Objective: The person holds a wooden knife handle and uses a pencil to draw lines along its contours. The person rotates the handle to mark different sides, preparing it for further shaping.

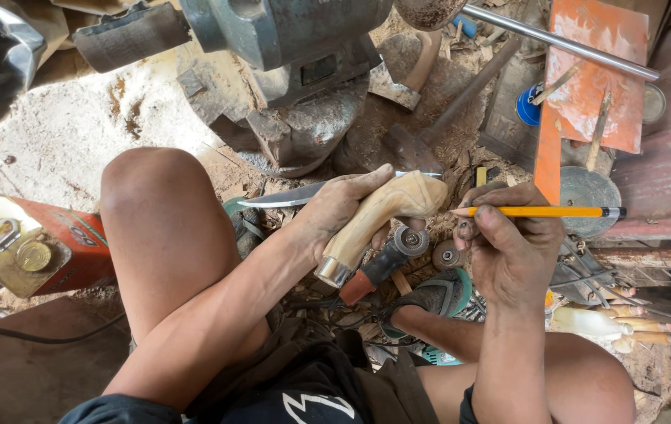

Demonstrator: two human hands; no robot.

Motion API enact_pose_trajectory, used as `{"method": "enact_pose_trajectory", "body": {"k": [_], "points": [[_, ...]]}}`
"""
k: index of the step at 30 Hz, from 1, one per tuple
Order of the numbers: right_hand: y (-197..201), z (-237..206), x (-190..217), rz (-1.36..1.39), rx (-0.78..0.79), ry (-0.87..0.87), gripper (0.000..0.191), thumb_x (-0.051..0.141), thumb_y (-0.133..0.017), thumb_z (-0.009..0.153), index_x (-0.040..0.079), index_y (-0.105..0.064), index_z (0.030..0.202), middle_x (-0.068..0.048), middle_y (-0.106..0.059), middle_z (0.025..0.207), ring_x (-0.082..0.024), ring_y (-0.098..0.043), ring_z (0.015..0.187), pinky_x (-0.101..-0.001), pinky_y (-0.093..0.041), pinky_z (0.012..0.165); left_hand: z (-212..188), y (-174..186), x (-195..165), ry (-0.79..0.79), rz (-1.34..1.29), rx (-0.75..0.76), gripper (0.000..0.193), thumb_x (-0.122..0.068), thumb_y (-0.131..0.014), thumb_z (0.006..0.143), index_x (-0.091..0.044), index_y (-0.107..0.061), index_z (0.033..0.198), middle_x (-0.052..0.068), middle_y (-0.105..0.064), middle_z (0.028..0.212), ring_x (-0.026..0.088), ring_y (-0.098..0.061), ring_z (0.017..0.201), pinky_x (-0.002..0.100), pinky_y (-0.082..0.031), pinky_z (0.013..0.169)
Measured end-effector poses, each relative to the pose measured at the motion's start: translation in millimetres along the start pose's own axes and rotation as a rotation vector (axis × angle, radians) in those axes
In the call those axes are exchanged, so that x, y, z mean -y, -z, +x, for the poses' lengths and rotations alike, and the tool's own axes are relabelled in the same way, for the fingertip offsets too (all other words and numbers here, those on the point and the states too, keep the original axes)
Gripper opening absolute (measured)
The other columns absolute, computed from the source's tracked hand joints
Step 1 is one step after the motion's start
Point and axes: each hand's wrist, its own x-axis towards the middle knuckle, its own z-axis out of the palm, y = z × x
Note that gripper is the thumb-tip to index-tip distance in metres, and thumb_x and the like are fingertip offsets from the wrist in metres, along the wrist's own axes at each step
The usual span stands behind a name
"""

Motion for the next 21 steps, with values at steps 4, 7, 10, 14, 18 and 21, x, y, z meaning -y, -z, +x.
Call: {"method": "enact_pose_trajectory", "body": {"k": [4, 7, 10, 14, 18, 21], "points": [[-1.2, -3.5, -0.6, -0.083, -0.002, -0.017, 0.010, -0.006, -0.069, 0.099, -0.006, -0.067, 0.108, -0.023, -0.069, 0.101, -0.019, -0.070, 0.075, -0.0296, -0.060, 0.067, 2.1, 3.9, 6.2, 0.016, -0.035, 0.057, 0.054, -0.036, -0.034, 0.115, 0.010, -0.055, 0.135, 0.027, -0.073, 0.090, 0.018, -0.065, 0.049, 0.023, -0.056, 0.045], [-1.3, -4.3, -1.1, -0.083, 0.000, -0.021, 0.010, -0.006, -0.069, 0.099, -0.005, -0.066, 0.109, -0.022, -0.069, 0.101, -0.020, -0.070, 0.077, -0.0293, -0.060, 0.066, -2.1, 3.9, 8.2, 0.033, -0.071, 0.056, 0.054, -0.035, -0.034, 0.116, 0.011, -0.054, 0.135, 0.026, -0.072, 0.087, 0.015, -0.065, 0.048, 0.021, -0.056, 0.046], [-1.7, -4.4, -0.3, -0.079, 0.021, -0.010, 0.010, -0.006, -0.070, 0.099, -0.005, -0.067, 0.109, -0.022, -0.069, 0.101, -0.018, -0.070, 0.075, -0.0292, -0.061, 0.067, -3.4, 2.3, 7.2, 0.038, -0.043, 0.076, 0.055, -0.035, -0.033, 0.115, 0.012, -0.054, 0.134, 0.025, -0.072, 0.087, 0.014, -0.064, 0.047, 0.022, -0.057, 0.046], [-2.0, -4.2, 0.3, -0.103, 0.009, -0.013, 0.011, -0.005, -0.070, 0.099, -0.005, -0.067, 0.109, -0.022, -0.069, 0.101, -0.018, -0.070, 0.075, -0.0284, -0.060, 0.066, -2.1, 0.1, 6.4, 0.047, -0.071, 0.078, 0.054, -0.036, -0.033, 0.116, 0.011, -0.054, 0.132, 0.023, -0.072, 0.085, 0.014, -0.065, 0.048, 0.021, -0.057, 0.046], [-1.4, -3.6, -0.4, -0.079, 0.025, 0.000, 0.011, -0.004, -0.071, 0.100, -0.006, -0.067, 0.110, -0.022, -0.069, 0.102, -0.019, -0.071, 0.079, -0.0272, -0.061, 0.064, -0.5, -1.8, 6.0, -0.058, -0.052, -0.020, 0.055, -0.042, -0.036, 0.113, 0.006, -0.059, 0.128, 0.018, -0.072, 0.082, 0.012, -0.065, 0.049, 0.019, -0.056, 0.047], [0.2, -4.0, 1.0, -0.087, 0.015, 0.010, 0.012, -0.005, -0.071, 0.099, -0.005, -0.066, 0.110, -0.023, -0.069, 0.101, -0.019, -0.070, 0.075, -0.0271, -0.060, 0.062, -0.6, -4.1, 8.4, -0.175, -0.008, -0.106, 0.057, -0.050, -0.039, 0.110, 0.000, -0.064, 0.124, 0.012, -0.072, 0.079, 0.010, -0.064, 0.050, 0.019, -0.055, 0.046]]}}
